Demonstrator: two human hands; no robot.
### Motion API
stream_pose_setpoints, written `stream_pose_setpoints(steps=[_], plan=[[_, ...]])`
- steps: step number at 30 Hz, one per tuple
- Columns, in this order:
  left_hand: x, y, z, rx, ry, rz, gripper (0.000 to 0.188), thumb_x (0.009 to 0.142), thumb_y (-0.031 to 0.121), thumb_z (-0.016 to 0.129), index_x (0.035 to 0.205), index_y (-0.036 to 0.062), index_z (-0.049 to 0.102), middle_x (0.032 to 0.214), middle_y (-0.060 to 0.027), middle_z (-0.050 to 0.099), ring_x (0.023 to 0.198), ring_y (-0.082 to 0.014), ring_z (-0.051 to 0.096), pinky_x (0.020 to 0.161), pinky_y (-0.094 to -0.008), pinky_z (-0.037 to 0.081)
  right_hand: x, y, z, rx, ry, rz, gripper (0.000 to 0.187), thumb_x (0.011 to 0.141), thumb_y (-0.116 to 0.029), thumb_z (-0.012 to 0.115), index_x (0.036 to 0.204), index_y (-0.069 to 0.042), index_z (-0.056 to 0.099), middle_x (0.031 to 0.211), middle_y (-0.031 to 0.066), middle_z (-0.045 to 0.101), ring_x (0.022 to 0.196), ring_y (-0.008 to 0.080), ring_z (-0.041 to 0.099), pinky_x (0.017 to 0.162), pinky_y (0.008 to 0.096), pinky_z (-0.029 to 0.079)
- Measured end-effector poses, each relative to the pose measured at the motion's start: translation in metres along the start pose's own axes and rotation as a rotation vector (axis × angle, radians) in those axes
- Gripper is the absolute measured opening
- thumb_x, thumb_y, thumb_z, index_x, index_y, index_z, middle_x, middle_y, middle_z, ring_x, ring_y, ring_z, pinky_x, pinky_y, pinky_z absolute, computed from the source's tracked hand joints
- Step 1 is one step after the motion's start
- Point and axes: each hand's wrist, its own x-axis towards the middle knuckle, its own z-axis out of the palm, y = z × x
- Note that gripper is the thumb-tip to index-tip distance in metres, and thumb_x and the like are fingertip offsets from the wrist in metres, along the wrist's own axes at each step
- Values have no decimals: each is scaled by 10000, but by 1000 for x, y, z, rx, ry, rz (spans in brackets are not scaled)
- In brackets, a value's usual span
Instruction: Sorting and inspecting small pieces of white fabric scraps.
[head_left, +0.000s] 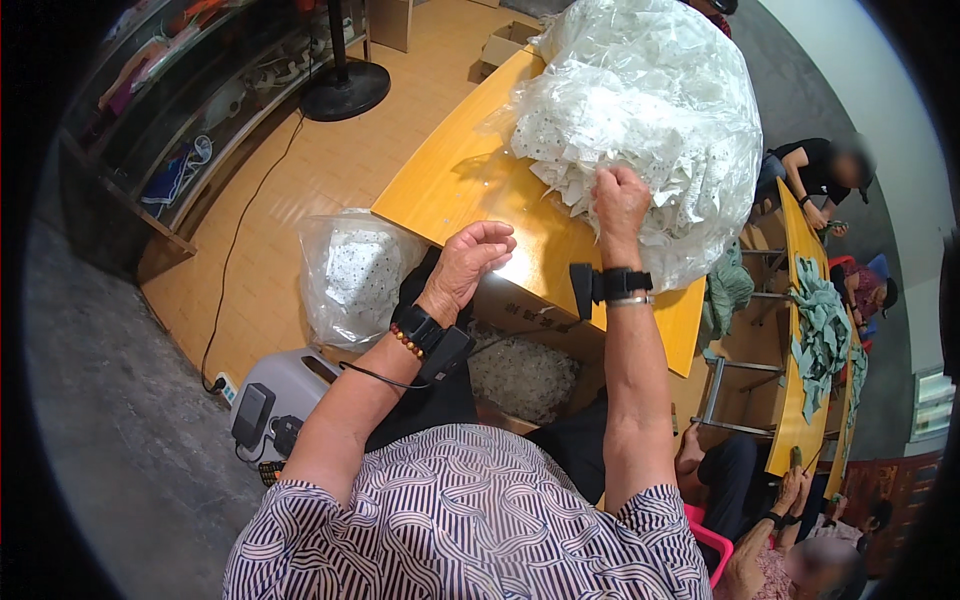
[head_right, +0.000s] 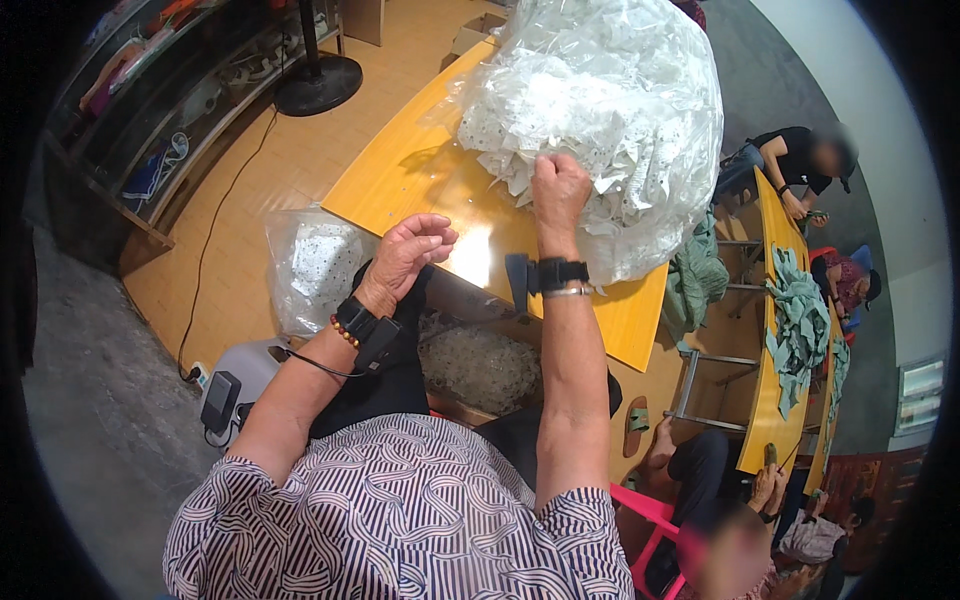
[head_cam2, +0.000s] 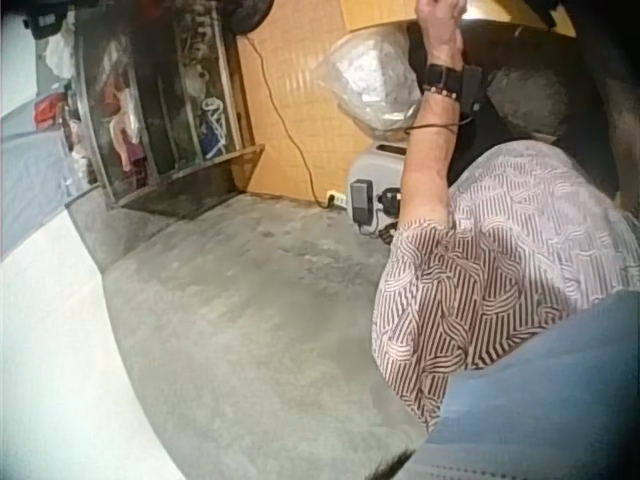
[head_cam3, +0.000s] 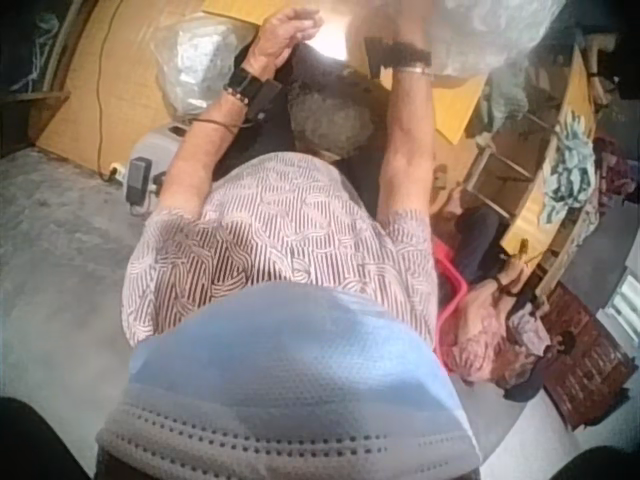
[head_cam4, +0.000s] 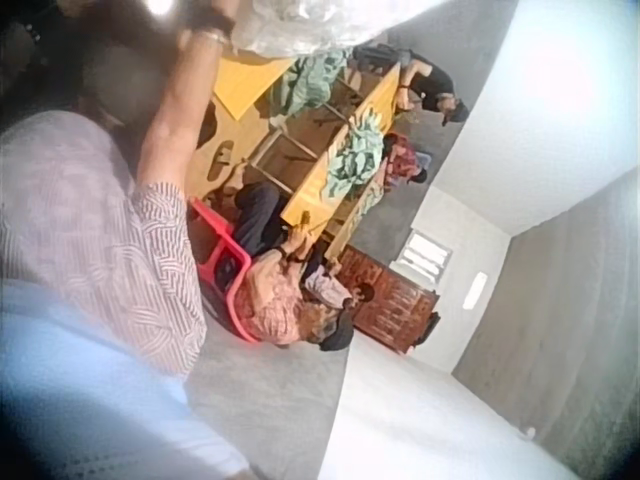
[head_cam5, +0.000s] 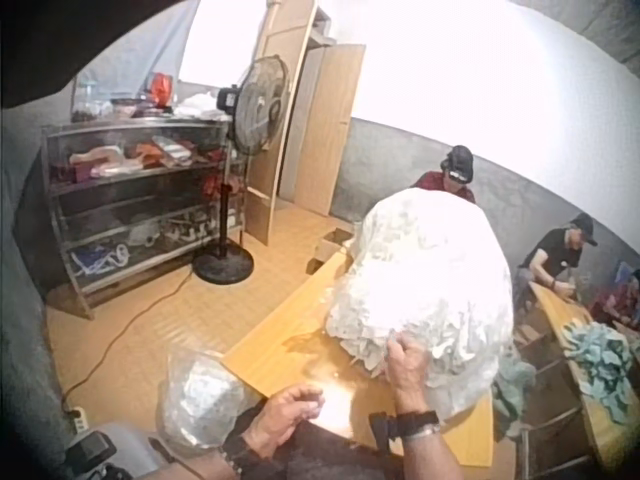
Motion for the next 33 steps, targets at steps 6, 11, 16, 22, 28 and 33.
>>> stream_pose_setpoints(steps=[6, 11, 16, 22, 28, 33], plan=[[-2, 5, -4, 0, 4, 3, 230, 792, 55, 560, 1016, 7, 545, 932, -90, 591, 874, -166, 583, 777, -271, 488, -24, -24, -2, 154, -26, 17, 294, 750, -275, 559, 771, 9, 633, 582, 126, 600, 536, 239, 584, 549, 314, 455], [-4, 0, -1, -9, 21, 13, 232, 791, 51, 556, 1017, 3, 542, 934, -91, 589, 871, -168, 584, 780, -271, 487, 8, -15, 13, -36, -61, 49, 326, 747, -307, 557, 766, 10, 632, 583, 119, 601, 524, 227, 587, 552, 328, 458], [-5, -2, -2, 16, -16, -10, 228, 792, 63, 557, 1009, -4, 542, 921, -106, 602, 857, -188, 592, 782, -291, 483, -21, -5, -2, 48, -125, 79, 305, 745, -285, 578, 726, 16, 622, 567, 107, 595, 487, 197, 569, 495, 309, 446], [-27, 0, 4, -170, -49, -207, 270, 803, 88, 548, 1053, -9, 520, 911, -131, 611, 880, -241, 598, 804, -334, 475, -108, -10, -60, 593, -407, 470, 131, 802, -163, 570, 744, -47, 591, 562, 17, 558, 431, 74, 498, 382, 182, 367], [-68, -45, 20, -81, 9, -487, 297, 841, 238, 557, 1040, 19, 527, 852, -105, 608, 789, -225, 607, 698, -313, 484, -157, 7, -97, 846, -607, 697, 129, 828, -171, 541, 790, -50, 566, 653, 25, 586, 468, 99, 526, 435, 193, 385], [-66, -74, 20, -243, -32, -774, 466, 825, 438, 535, 1056, 34, 515, 972, -124, 578, 919, -238, 553, 814, -386, 428, -179, 18, -105, 842, -632, 805, 133, 799, -179, 560, 776, -48, 558, 645, 29, 583, 491, 118, 550, 449, 208, 399]])
